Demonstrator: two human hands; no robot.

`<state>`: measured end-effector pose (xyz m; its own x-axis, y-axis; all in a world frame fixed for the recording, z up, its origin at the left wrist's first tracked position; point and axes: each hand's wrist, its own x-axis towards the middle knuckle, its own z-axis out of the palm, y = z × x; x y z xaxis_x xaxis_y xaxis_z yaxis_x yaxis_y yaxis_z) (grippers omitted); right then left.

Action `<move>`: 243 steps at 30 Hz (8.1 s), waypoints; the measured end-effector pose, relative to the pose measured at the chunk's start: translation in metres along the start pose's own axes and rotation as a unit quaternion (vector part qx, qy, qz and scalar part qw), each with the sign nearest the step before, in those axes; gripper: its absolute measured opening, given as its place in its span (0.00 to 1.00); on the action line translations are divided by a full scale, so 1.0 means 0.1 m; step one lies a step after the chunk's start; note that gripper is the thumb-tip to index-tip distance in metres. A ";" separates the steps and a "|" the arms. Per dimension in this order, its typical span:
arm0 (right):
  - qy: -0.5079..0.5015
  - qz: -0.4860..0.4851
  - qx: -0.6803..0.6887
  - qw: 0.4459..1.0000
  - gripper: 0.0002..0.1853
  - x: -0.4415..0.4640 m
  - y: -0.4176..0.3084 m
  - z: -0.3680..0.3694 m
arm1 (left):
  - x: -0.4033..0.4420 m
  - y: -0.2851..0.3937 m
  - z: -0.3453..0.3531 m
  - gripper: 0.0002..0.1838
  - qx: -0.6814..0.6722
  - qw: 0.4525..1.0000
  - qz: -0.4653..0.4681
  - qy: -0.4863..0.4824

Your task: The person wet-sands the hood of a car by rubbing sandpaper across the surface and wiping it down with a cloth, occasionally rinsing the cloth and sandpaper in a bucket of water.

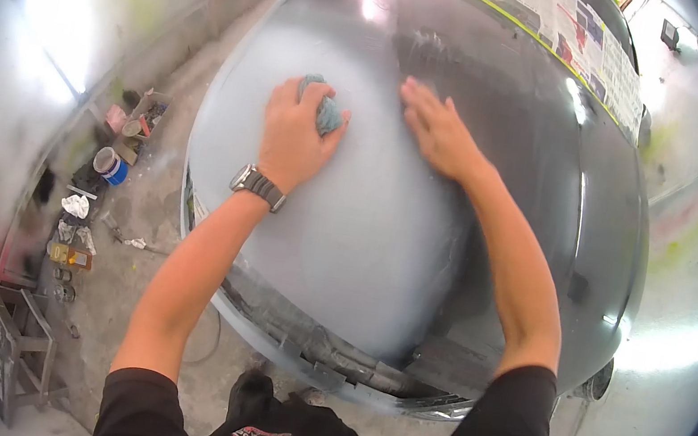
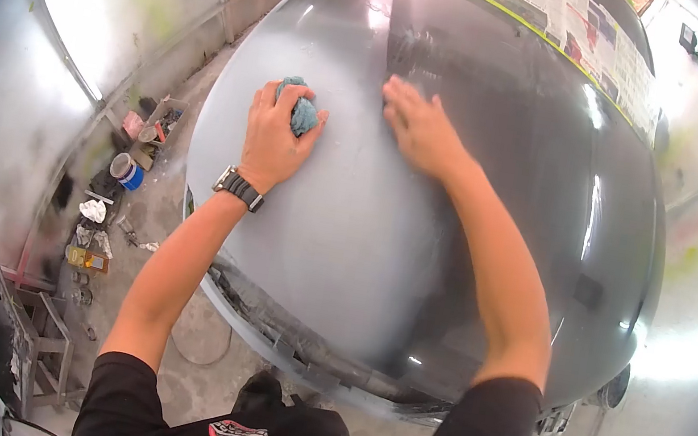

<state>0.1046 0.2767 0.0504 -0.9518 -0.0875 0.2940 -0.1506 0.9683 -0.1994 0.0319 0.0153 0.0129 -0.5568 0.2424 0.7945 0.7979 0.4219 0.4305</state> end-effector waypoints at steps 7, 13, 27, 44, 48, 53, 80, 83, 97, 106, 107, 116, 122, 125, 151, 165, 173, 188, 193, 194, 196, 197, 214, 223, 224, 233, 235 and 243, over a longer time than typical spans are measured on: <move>0.026 0.066 -0.004 0.997 0.30 0.90 0.42 0.08 | 0.02 0.01 0.02 0.18 -0.002 1.000 0.002 -0.010; -0.032 0.035 -0.085 0.995 0.32 -0.08 0.26 -0.19 | 0.01 -0.01 0.04 0.17 -0.010 1.000 -0.011 -0.017; -0.036 0.158 -0.113 0.980 0.33 -1.11 0.58 -0.60 | 0.01 -0.01 0.03 0.17 -0.006 0.999 0.002 -0.033; 0.029 0.196 -0.157 0.968 0.35 -2.59 -0.66 -0.37 | 0.00 -0.04 0.03 0.17 0.025 0.999 0.036 -0.021; -0.026 0.180 -0.165 0.969 0.35 -3.17 -1.13 -0.25 | 0.00 -0.08 0.09 0.18 0.012 0.999 0.035 -0.016; 0.009 0.204 -0.165 0.965 0.34 -2.18 -0.16 -0.66 | 0.01 -0.13 0.09 0.19 0.010 0.998 0.052 -0.017; 0.319 0.497 -0.098 0.801 0.44 -4.76 -1.59 0.79 | 0.01 -0.24 0.14 0.21 0.060 0.996 0.052 -0.040; 0.316 0.448 -0.113 0.829 0.44 -4.30 -1.90 1.11 | 0.00 -0.25 0.15 0.21 0.065 0.996 0.044 -0.037; 0.294 0.466 -0.096 0.829 0.39 -4.32 -2.23 1.40 | 0.02 -0.40 0.19 0.22 0.066 0.995 0.057 -0.055; 0.435 0.440 -0.057 0.784 0.36 -4.35 -1.88 0.81 | 0.01 -0.31 0.15 0.22 0.033 0.997 0.051 -0.054; 0.393 0.432 -0.070 0.809 0.36 -4.26 -1.88 0.93 | 0.00 -0.31 0.12 0.22 0.036 0.996 0.055 -0.057; 0.409 0.531 -0.067 0.740 0.40 -4.66 -1.45 0.57 | 0.00 -0.30 0.14 0.22 0.025 0.995 0.072 -0.062; 0.285 0.431 -0.159 0.841 0.37 -4.40 -1.82 0.93 | -0.04 -0.25 0.10 0.19 0.028 0.996 0.067 -0.052; 0.297 0.397 -0.147 0.856 0.34 -4.14 -1.14 0.28 | 0.04 -0.25 0.12 0.20 0.026 0.995 0.074 -0.054; -0.074 0.205 -0.126 0.968 0.36 -3.54 0.26 -1.16 | -0.04 -0.01 0.05 0.16 0.052 0.998 0.028 -0.034; -0.158 0.140 -0.126 0.969 0.41 -2.87 0.09 -1.11 | -0.01 0.05 0.01 0.15 0.029 0.999 0.029 -0.017; -0.003 0.214 -0.133 0.968 0.35 -1.39 0.99 -0.84 | -0.02 0.02 -0.01 0.14 0.014 1.000 0.028 -0.003; 0.172 0.460 0.042 0.870 0.36 -5.35 -2.39 0.66 | -0.25 1.31 -0.02 0.16 -0.196 0.961 0.174 -0.086; 0.192 0.663 0.068 0.721 0.31 -6.93 -2.94 1.39 | -1.37 2.50 -0.05 0.26 -0.066 0.910 0.337 -0.234; 0.216 0.682 0.080 0.694 0.30 -7.38 -3.07 1.63 | -1.57 2.65 0.01 0.28 -0.041 0.901 0.358 -0.241; 0.199 0.735 0.067 0.644 0.28 -8.02 -3.42 1.66 | -1.89 2.97 0.17 0.29 -0.025 0.887 0.391 -0.243; 0.210 0.759 0.074 0.613 0.28 -8.37 -3.55 1.73 | -2.01 3.12 0.27 0.29 -0.031 0.883 0.401 -0.242; 0.362 0.826 0.094 0.421 0.41 -11.15 -3.42 1.12 | -3.74 6.51 2.55 0.34 -0.102 0.867 0.445 -0.198; 0.702 0.608 0.361 0.081 0.31 -11.34 -2.67 0.31 | -4.88 8.20 2.74 0.13 -0.534 0.751 0.071 -0.381; 0.723 0.559 0.393 0.101 0.28 -11.44 -2.51 0.26 | -5.23 8.36 2.88 0.13 -0.606 0.710 0.006 -0.358; 0.722 0.538 0.364 0.240 0.22 -10.91 0.75 -2.25 | -5.62 9.43 3.41 0.19 -0.555 0.278 -0.244 -0.745; 0.696 0.505 0.411 0.303 0.21 -10.84 1.13 -2.48 | -5.40 9.62 3.53 0.19 -0.576 0.272 -0.241 -0.732; 0.618 0.532 0.477 0.327 0.22 -10.94 2.42 -2.52 | -4.84 10.00 4.21 0.14 -0.600 0.376 -0.259 -0.657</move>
<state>1.1765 0.6662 -0.0835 0.1460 0.9127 -0.3816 -0.4858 -0.2699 -0.8314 1.0020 0.6881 -0.1213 0.2865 0.9541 -0.0868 -0.4061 0.2030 0.8910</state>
